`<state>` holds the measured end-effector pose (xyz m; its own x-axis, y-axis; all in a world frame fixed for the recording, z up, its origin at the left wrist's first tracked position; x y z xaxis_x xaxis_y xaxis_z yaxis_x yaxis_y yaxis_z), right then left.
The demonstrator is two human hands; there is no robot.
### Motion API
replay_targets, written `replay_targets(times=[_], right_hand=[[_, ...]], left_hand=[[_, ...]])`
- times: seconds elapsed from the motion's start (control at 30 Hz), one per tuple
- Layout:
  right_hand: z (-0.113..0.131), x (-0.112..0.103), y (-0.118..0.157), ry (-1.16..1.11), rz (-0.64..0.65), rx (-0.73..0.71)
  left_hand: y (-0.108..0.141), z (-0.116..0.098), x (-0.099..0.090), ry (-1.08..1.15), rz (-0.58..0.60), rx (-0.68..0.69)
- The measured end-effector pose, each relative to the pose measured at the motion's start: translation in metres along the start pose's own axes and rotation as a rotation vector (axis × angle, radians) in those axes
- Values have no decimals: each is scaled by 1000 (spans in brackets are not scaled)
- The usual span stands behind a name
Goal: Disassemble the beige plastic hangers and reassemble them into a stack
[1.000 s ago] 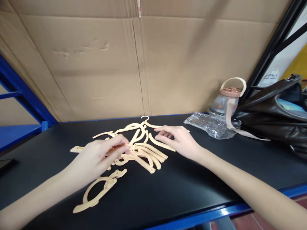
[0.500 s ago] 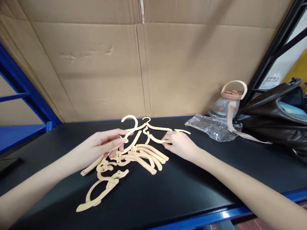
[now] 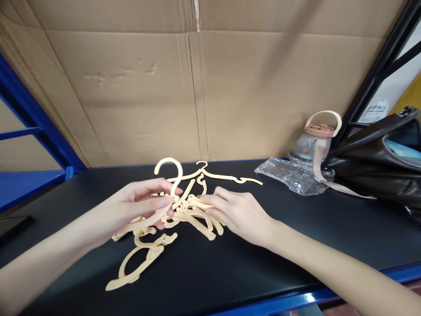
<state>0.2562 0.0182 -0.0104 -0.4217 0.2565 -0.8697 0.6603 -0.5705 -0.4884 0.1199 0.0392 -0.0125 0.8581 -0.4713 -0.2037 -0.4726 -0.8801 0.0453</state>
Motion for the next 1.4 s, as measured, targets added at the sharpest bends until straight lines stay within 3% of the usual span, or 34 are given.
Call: replay_targets(times=[0.1,0.27,0.4,0.5,0.73,1.0,1.4], right_hand=[[10,-5,1,-107,-23,-24],[-8,7,2,-779,35,249],[-12,14,1,-986,45,315],[-11,13,1,-876,43,294],[5,0,2,-284,32,144],[7,1,2,-206,44,124],[14,0,-1,-283,88,78]], left_hand=[[2,4,11,45,48,-12],[3,8,14,142,22,-18],[-1,11,5,198,-54,-11],[-4,16,2,242,-74,-44],[-3,18,12,272,2,-78],[0,19,30,242,108,-119],[1,24,32,100,197,-192]])
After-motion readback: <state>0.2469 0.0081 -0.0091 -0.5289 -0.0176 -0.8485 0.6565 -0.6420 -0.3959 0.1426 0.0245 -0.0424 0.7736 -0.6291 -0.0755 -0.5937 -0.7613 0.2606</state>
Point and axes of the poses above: each hand's wrist, its own y-axis away from the middle knuckle, its own x-axis out of the palm, z = x × y, the point moved 10 cm from there along -y, towards the middle knuckle, and after that the axes turned 3 degrees about y, right-handed, at the moved point
